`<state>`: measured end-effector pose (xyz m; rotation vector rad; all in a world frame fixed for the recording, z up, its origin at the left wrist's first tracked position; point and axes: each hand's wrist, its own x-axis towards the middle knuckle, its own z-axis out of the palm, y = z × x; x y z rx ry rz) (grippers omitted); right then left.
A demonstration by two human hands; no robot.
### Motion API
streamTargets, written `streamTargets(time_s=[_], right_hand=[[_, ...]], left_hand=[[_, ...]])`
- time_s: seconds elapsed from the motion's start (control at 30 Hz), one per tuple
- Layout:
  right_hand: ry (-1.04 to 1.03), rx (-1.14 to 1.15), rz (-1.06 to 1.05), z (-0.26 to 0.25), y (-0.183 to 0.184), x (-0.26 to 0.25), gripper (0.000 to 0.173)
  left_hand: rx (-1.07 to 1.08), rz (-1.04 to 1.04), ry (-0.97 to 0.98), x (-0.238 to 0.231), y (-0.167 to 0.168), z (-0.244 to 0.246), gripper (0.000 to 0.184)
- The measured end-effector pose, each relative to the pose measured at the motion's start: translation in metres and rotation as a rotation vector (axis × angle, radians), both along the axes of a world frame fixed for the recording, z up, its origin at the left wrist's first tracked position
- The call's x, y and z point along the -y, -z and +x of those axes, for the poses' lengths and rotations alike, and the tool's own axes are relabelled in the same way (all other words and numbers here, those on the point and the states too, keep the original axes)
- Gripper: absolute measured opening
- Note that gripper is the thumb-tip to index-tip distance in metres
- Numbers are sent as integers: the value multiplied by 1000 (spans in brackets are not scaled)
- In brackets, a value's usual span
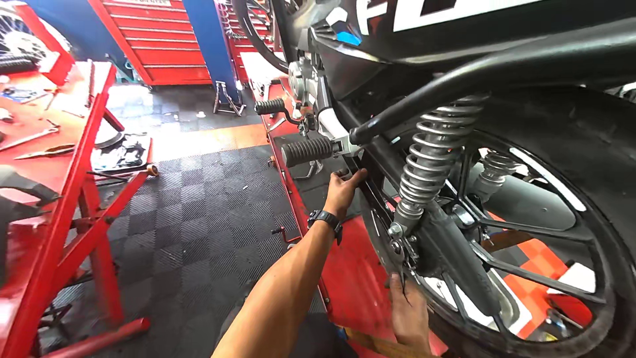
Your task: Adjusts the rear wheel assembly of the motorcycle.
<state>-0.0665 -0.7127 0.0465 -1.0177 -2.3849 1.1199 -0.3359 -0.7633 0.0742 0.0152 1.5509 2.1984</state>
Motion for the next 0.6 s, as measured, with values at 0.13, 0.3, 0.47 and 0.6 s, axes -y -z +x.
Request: streamTargets(time_s=[0.13,0.3,0.47,0.6], right_hand=[[31,-89,66,-6,14,3,44],[90,-513,135,-59,77,9,43],[42,-540,78,-61,75,8,45],[0,-565,59,-48,86,1,33]], left_hand=[[-6,-5,3,0,3,-1,75],[10,38,-3,-1,0,-2,73],[19,34,-29,-5,5,-2,75],[9,13,-121,-16,-5,10,64]])
